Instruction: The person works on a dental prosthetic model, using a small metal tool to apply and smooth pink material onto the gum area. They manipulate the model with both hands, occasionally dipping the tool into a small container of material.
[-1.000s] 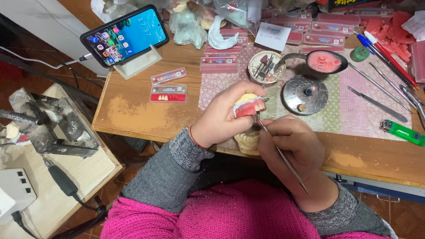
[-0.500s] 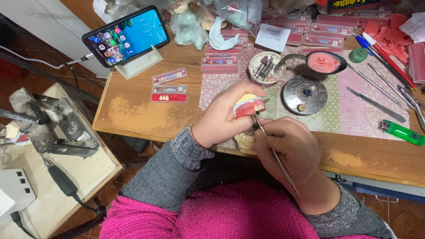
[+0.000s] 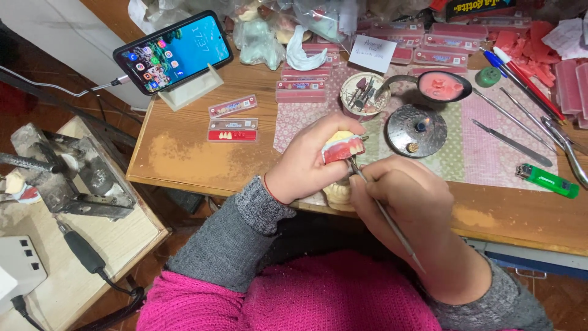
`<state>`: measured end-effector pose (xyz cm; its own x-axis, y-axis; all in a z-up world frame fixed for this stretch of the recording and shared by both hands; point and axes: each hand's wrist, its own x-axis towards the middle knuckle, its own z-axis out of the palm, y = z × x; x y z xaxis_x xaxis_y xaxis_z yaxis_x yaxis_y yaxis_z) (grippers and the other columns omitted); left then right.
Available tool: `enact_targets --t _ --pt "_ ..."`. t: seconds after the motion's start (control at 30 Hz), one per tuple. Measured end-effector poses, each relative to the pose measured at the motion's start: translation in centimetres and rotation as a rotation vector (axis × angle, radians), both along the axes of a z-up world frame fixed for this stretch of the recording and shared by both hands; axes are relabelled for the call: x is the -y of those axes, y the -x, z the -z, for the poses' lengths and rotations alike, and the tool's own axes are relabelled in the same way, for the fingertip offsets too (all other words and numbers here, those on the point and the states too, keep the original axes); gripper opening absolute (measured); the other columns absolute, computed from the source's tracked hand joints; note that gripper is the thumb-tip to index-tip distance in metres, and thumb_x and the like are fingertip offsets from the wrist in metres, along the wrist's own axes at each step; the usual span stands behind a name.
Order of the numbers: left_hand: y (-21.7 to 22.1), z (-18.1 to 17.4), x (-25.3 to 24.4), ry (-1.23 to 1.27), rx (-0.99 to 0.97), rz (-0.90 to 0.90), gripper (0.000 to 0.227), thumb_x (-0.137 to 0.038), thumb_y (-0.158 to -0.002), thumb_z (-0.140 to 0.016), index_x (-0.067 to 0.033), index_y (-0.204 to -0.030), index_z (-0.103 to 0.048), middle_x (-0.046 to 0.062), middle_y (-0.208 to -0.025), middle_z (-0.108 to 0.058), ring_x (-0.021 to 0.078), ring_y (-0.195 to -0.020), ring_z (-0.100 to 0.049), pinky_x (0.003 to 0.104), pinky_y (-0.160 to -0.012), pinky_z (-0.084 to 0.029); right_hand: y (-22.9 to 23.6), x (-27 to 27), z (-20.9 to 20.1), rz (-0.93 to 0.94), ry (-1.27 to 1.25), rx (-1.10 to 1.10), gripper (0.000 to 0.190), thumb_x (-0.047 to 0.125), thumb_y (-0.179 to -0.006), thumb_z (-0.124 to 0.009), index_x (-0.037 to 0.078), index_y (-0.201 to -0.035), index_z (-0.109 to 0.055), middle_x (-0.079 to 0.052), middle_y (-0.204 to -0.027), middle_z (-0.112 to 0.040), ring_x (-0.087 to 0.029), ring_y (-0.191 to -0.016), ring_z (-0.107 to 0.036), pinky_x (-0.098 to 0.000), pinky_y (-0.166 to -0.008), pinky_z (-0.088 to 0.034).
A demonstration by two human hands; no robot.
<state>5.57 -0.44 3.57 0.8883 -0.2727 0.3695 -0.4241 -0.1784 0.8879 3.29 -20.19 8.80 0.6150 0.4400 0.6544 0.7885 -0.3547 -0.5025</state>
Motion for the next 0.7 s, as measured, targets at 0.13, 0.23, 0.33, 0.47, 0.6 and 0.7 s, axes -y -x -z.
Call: enact_targets --t 0.13,0.23,0.33,0.47,0.6,0.7 --pt "0.0 0.0 -0.1 -0.043 0.066 -0.007 0.045 -0.007 -0.083 -0.065 -0.0056 -0.128 -0.059 0.009 -0.117 -0.064 0.0214 -0.114 -0.066 0.033 -0.102 -0.053 -0.5 0.4 -1.6 -0.022 0.062 -0.002 0.031 0.003 -0.086 -0.08 0.007 -0.08 -0.05 -0.009 -0.081 -0.065 -0.03 -0.072 -0.065 -0.0393 -0.063 -0.05" --pt "0.0 0.2 -0.1 -0.043 0.102 -0.014 0.046 -0.007 -0.082 -0.064 -0.0048 -0.128 -0.059 0.01 -0.119 -0.065 0.0243 -0.116 -0.067 0.035 -0.104 -0.053 -1.2 0.4 -3.3 -0.069 0.153 -0.025 0.027 0.006 -0.085 -0.079 0.007 -0.079 -0.053 -0.011 -0.077 -0.063 -0.031 -0.069 -0.063 -0.0404 -0.062 -0.05" --pt "-0.1 0.2 0.0 -0.07 0.136 -0.029 0.045 -0.008 -0.082 -0.066 -0.0046 -0.126 -0.059 0.011 -0.117 -0.065 0.0253 -0.115 -0.068 0.035 -0.102 -0.054 -2.2 0.1 -5.4 -0.088 0.319 -0.069 0.027 0.011 -0.087 -0.077 0.006 -0.075 -0.053 -0.014 -0.071 -0.06 -0.034 -0.067 -0.063 -0.0432 -0.061 -0.049" --pt "-0.1 0.2 0.0 -0.044 0.161 -0.028 0.043 -0.012 -0.086 -0.07 -0.0035 -0.127 -0.058 0.013 -0.119 -0.066 0.0284 -0.116 -0.068 0.037 -0.102 -0.054 -3.9 -1.5 -8.3 -0.234 0.468 -0.194 0.011 0.013 -0.083 -0.072 0.005 -0.086 -0.064 -0.015 -0.075 -0.067 -0.033 -0.068 -0.068 -0.0407 -0.057 -0.051" --pt "-0.5 2.0 -0.2 -0.089 0.173 -0.043 0.036 -0.017 -0.086 -0.076 -0.0041 -0.115 -0.059 0.014 -0.113 -0.066 0.0303 -0.109 -0.069 0.039 -0.097 -0.055 -5.8 -4.3 -10.6 -0.158 0.813 -0.298 0.023 0.021 -0.074 -0.08 0.008 -0.088 -0.068 -0.015 -0.071 -0.069 -0.034 -0.067 -0.07 -0.0421 -0.058 -0.053" --pt "-0.5 2.0 -0.1 -0.051 0.157 -0.02 0.038 -0.012 -0.082 -0.07 -0.0041 -0.117 -0.059 0.014 -0.111 -0.069 0.0312 -0.107 -0.071 0.039 -0.097 -0.057 -6.2 -5.5 -11.8 -0.127 0.894 -0.409 0.027 0.025 -0.07 -0.085 0.007 -0.081 -0.068 -0.014 -0.066 -0.069 -0.028 -0.063 -0.069 -0.0405 -0.059 -0.052"
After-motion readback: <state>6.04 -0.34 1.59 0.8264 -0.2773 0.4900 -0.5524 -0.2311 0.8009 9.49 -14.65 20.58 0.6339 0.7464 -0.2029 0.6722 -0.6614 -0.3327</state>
